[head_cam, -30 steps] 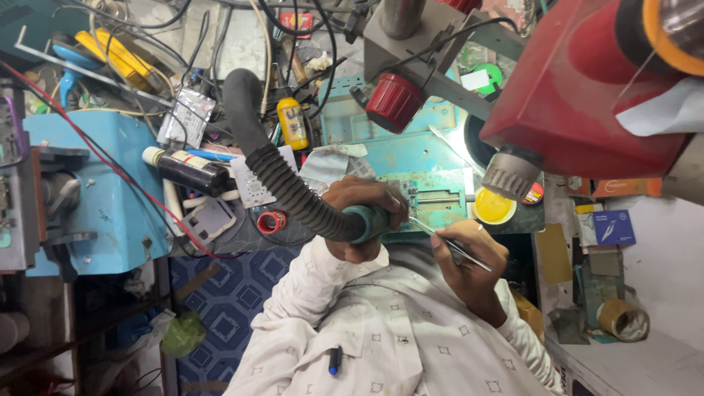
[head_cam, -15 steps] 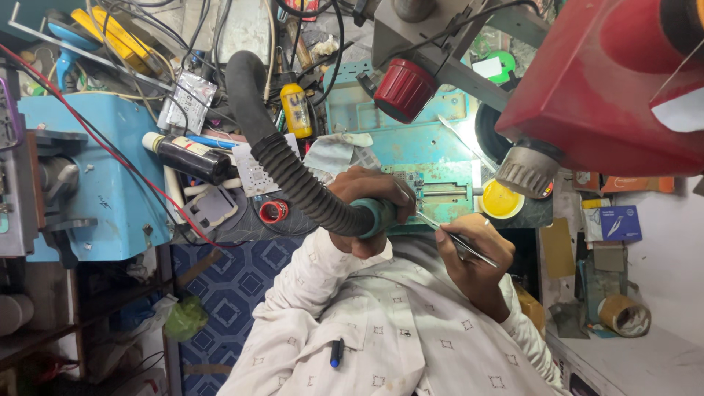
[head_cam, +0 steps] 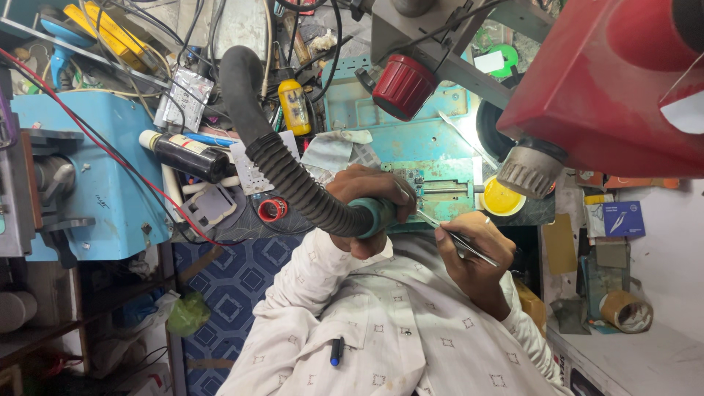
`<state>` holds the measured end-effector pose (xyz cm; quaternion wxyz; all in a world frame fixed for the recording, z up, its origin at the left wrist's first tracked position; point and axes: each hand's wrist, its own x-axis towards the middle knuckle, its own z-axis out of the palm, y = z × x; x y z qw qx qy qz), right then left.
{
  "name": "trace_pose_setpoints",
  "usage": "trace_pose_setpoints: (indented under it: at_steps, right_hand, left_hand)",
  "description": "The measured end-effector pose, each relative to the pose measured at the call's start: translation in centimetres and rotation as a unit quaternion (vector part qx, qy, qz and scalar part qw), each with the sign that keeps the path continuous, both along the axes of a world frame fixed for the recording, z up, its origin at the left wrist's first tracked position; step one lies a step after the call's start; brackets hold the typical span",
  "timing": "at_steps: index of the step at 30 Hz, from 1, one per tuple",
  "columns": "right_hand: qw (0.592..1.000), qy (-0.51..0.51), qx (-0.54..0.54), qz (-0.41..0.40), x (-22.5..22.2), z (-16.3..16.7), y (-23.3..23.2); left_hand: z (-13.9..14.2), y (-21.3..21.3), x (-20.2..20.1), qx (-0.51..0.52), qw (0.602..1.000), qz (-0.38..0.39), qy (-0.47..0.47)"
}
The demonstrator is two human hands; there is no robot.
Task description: The person solders components on a small circuit board clamped at a repair workbench. They hold a soldering iron in one hand and thin tweezers or wire in the other, touching the iron to points on the board and repositioning the tool repeatedly while working on different spots.
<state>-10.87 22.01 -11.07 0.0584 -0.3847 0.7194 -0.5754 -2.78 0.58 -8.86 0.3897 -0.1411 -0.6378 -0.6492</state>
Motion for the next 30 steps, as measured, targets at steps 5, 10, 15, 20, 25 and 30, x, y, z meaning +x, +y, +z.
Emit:
trace_pose_setpoints:
  at_steps: [5,10,15,20,25,30]
  right_hand:
    - [1.000,0.001,-0.001,0.003,-0.08,0.02,-0.09]
    - [1.000,0.006,-0.003,0.004,-0.14,0.04,-0.18]
    - [1.000,0.006,-0.001,0.005,-0.10,0.04,-0.16]
    - [1.000,0.011,-0.001,0.006,-0.07,0.04,-0.22]
    - [1.000,0.007,0.001,0.005,-0.04,0.09,-0.19]
    - [1.000,0.007,-0.001,0.008,-0.14,0.09,-0.23]
  left_hand:
    - [-0.04,0.00,0.01,0.000,1.000,-0.003,0.002]
    - [-0.04,0.10,-0.20,0.007,1.000,0.004,0.012]
    - [0.03,0.13,-0.09,0.000,1.000,0.006,0.006]
    - [0.04,0.16,-0.12,0.005,1.000,0.007,0.008]
    - [0.02,-0.10,-0.12,-0.005,1.000,-0.003,0.013]
    - [0.15,0.13,-0.28,0.000,1.000,0.014,0.013]
